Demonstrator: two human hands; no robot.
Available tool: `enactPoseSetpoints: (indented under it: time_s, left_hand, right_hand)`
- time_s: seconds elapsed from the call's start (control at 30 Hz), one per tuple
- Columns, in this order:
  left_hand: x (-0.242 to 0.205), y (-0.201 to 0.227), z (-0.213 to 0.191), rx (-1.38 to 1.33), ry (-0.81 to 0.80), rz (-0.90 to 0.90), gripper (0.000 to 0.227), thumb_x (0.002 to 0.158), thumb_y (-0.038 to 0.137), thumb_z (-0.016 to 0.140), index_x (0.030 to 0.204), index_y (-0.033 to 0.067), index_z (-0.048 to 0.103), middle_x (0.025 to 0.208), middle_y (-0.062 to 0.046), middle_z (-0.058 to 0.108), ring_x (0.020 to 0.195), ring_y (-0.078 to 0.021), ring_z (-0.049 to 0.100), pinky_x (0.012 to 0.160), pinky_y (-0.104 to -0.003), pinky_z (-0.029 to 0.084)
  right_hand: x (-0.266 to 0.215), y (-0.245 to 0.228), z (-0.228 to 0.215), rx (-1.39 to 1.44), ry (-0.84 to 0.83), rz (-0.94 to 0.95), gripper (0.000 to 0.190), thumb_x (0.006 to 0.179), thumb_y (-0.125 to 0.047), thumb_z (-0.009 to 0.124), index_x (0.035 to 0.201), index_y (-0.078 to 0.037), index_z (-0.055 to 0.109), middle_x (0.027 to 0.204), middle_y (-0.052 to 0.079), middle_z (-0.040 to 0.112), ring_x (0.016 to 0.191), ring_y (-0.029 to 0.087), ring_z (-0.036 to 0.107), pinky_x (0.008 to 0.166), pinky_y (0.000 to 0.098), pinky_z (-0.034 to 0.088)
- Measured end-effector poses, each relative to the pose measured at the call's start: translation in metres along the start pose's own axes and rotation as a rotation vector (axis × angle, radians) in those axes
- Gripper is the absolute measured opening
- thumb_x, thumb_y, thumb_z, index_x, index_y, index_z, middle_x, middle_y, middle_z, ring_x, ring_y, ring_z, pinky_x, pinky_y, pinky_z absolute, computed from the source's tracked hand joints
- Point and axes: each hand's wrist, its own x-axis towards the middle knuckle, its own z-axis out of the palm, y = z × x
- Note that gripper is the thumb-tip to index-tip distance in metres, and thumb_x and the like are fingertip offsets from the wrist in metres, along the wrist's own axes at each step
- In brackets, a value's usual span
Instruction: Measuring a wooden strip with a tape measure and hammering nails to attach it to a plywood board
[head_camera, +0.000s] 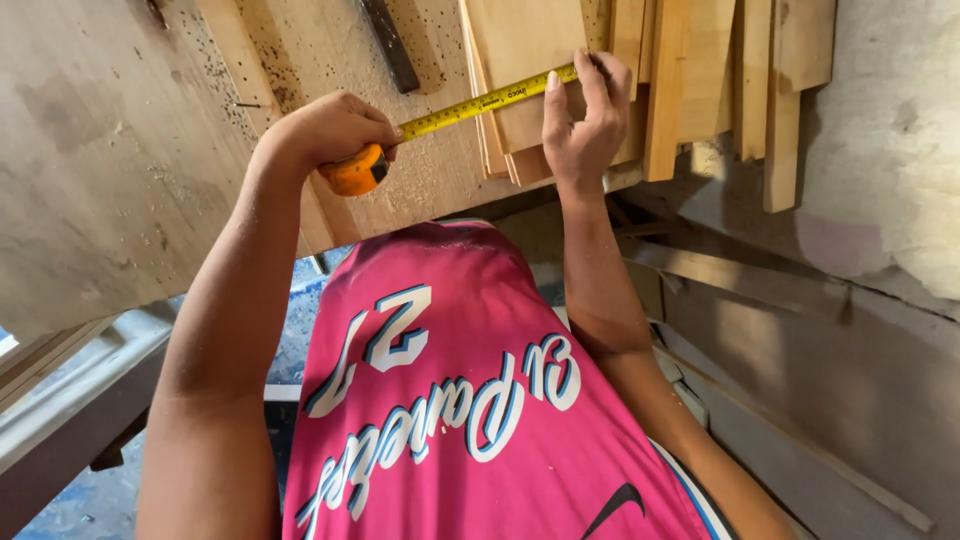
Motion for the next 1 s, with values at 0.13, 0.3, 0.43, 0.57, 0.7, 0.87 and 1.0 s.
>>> enactPoseSetpoints:
  time_s: [0.13, 0.3, 0.43, 0.57, 0.7, 0.87, 1.0]
  left_hand:
    - [-0.006, 0.006, 0.0, -0.005, -0.003, -0.025, 0.024, 0.091, 0.027, 0.06, 0.083, 0.0163, 0.079, 0.088, 0.003, 0.076, 0.075, -0.0125, 0.062, 0.073, -0.033, 0.049]
    - [0.005, -0.005, 0.004, -0.016, 0.005, 0.025, 0.023, 0.093, 0.027, 0.062, 0.083, 0.0167, 0.08, 0.085, 0.003, 0.075, 0.074, -0.0116, 0.062, 0.073, -0.032, 0.049]
    - [0.001, -0.003, 0.004, -0.037, 0.007, 0.015, 0.023, 0.092, 0.026, 0.061, 0.081, 0.016, 0.079, 0.084, 0.002, 0.075, 0.072, -0.0119, 0.061, 0.07, -0.032, 0.049]
    - [0.003, -0.006, 0.005, -0.029, -0.002, 0.024, 0.025, 0.096, 0.029, 0.061, 0.081, 0.0174, 0.078, 0.082, 0.003, 0.073, 0.072, -0.0123, 0.061, 0.071, -0.032, 0.049]
    - [-0.002, -0.002, 0.005, -0.047, 0.017, 0.011, 0.024, 0.095, 0.029, 0.062, 0.082, 0.0175, 0.079, 0.084, 0.004, 0.075, 0.071, -0.0117, 0.061, 0.07, -0.032, 0.049]
    - [0.008, -0.008, 0.009, -0.008, 0.031, 0.001, 0.022, 0.092, 0.031, 0.063, 0.08, 0.0207, 0.079, 0.081, 0.005, 0.073, 0.07, -0.0109, 0.059, 0.068, -0.032, 0.048]
    - [0.03, -0.018, 0.022, 0.148, 0.113, 0.278, 0.022, 0.091, 0.039, 0.066, 0.094, 0.0234, 0.08, 0.092, 0.0, 0.076, 0.085, -0.0168, 0.065, 0.077, -0.037, 0.048]
  right_hand:
    - [-0.001, 0.001, 0.0, -0.008, -0.003, 0.011, 0.03, 0.096, -0.024, 0.069, 0.118, -0.003, 0.073, 0.118, 0.01, 0.062, 0.106, 0.025, 0.067, 0.084, 0.0365, 0.065]
    - [-0.001, 0.0, 0.0, 0.015, 0.007, 0.023, 0.028, 0.096, -0.022, 0.07, 0.117, -0.004, 0.073, 0.118, 0.008, 0.063, 0.107, 0.024, 0.066, 0.085, 0.0357, 0.065]
    - [-0.001, 0.0, -0.001, 0.013, -0.007, 0.037, 0.029, 0.097, -0.024, 0.07, 0.119, -0.005, 0.073, 0.119, 0.007, 0.062, 0.107, 0.023, 0.066, 0.086, 0.0343, 0.065]
    - [-0.002, 0.003, 0.001, 0.001, -0.011, 0.044, 0.029, 0.095, -0.023, 0.07, 0.119, -0.006, 0.073, 0.121, 0.007, 0.061, 0.109, 0.023, 0.065, 0.086, 0.0349, 0.066]
    - [-0.002, 0.002, 0.001, 0.001, -0.002, 0.03, 0.029, 0.095, -0.022, 0.069, 0.119, -0.005, 0.073, 0.12, 0.007, 0.061, 0.109, 0.023, 0.065, 0.086, 0.0353, 0.065]
    - [-0.002, 0.003, 0.0, 0.002, 0.009, 0.01, 0.03, 0.096, -0.023, 0.069, 0.118, -0.003, 0.073, 0.119, 0.008, 0.061, 0.107, 0.025, 0.066, 0.085, 0.0365, 0.064]
    - [-0.002, 0.006, 0.003, -0.001, 0.002, -0.006, 0.032, 0.096, -0.024, 0.068, 0.119, -0.003, 0.072, 0.119, 0.011, 0.063, 0.106, 0.025, 0.066, 0.084, 0.036, 0.066]
